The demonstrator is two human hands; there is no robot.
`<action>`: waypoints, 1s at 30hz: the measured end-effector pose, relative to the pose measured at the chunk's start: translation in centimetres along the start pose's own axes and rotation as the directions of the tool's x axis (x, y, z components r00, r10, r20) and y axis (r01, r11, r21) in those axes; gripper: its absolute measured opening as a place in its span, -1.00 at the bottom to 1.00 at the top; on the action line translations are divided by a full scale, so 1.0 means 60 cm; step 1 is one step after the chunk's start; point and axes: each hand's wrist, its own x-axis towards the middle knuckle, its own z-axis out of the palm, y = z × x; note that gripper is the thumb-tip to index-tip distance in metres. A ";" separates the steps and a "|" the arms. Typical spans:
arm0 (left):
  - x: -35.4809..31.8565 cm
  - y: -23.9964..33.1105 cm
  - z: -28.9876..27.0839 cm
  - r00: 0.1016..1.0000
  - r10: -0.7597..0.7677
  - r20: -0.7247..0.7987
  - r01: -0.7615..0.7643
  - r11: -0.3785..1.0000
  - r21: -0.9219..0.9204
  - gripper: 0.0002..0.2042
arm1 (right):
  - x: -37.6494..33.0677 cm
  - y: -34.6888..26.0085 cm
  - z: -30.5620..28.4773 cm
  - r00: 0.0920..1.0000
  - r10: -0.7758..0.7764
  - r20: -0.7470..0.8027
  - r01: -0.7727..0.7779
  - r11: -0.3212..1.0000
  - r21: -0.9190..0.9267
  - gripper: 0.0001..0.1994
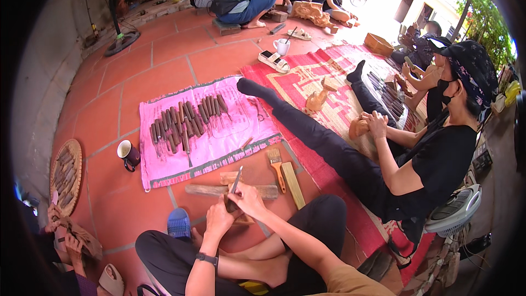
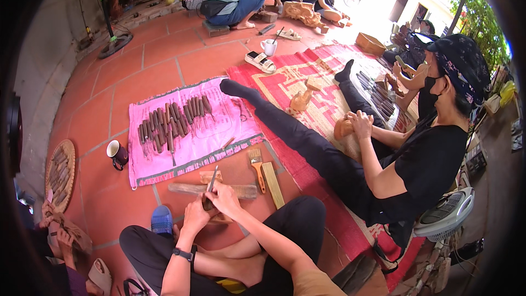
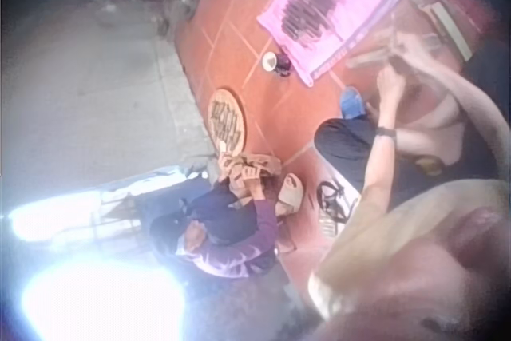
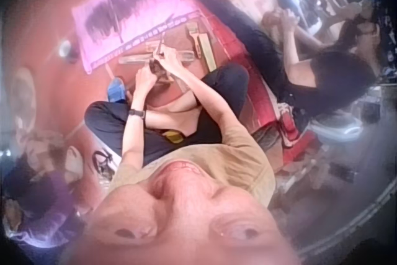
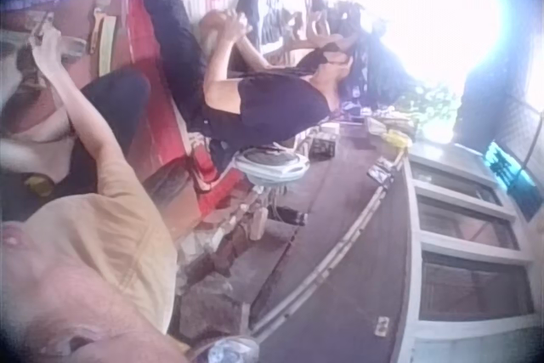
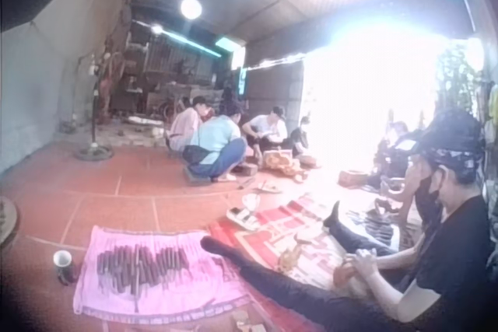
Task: The person sits on the floor and uses a small knife to carve a piece of wood held in their left hand. They repeatedly scrape and shape the wood, occasionally rotating it to access different sides. Other people are visible in the background performing similar tasks.
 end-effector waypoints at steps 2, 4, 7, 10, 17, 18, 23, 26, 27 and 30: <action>-0.001 0.006 -0.006 1.000 -0.005 -0.028 0.005 1.000 0.019 -0.24 | 0.014 -0.005 -0.004 0.998 -0.007 -0.070 0.006 1.000 -0.014 -0.84; -0.002 0.000 -0.002 1.000 -0.002 -0.008 0.003 1.000 0.010 -0.28 | 0.018 -0.014 -0.002 0.996 -0.014 -0.088 0.008 0.998 -0.062 -0.84; 0.000 -0.007 -0.004 1.000 0.014 -0.010 -0.014 1.000 -0.018 -0.31 | 0.000 -0.021 0.011 0.995 -0.081 -0.049 0.076 0.991 -0.110 -0.81; -0.003 0.007 -0.007 0.999 0.009 -0.048 -0.010 1.000 -0.011 -0.36 | 0.014 -0.004 0.003 0.998 -0.045 -0.038 0.042 0.996 -0.073 -0.83; -0.002 -0.003 -0.007 1.000 -0.010 -0.011 0.009 0.997 -0.072 -0.42 | -0.002 -0.037 0.012 0.999 -0.030 0.021 0.033 0.983 -0.180 -0.83; -0.004 -0.001 -0.004 1.000 -0.025 -0.013 0.025 0.998 -0.058 -0.43 | 0.004 -0.029 0.011 1.000 -0.023 0.003 0.023 0.985 -0.171 -0.83; -0.004 0.006 -0.007 1.000 -0.010 -0.021 0.011 1.000 0.009 -0.46 | 0.022 -0.023 0.007 0.998 -0.019 -0.066 0.015 0.998 -0.064 -0.83; -0.005 0.002 -0.008 1.000 0.001 -0.027 -0.003 0.998 -0.066 -0.47 | 0.006 -0.025 0.013 0.999 -0.031 -0.011 0.030 0.994 -0.104 -0.83; -0.003 0.005 -0.008 1.000 -0.029 -0.007 0.028 0.997 -0.066 -0.46 | 0.006 -0.023 0.011 1.000 -0.026 0.001 0.026 0.991 -0.132 -0.84; -0.003 0.017 -0.014 0.998 -0.057 -0.022 0.056 0.997 -0.050 -0.48 | 0.017 -0.017 0.009 0.998 -0.018 -0.053 0.010 0.990 -0.141 -0.82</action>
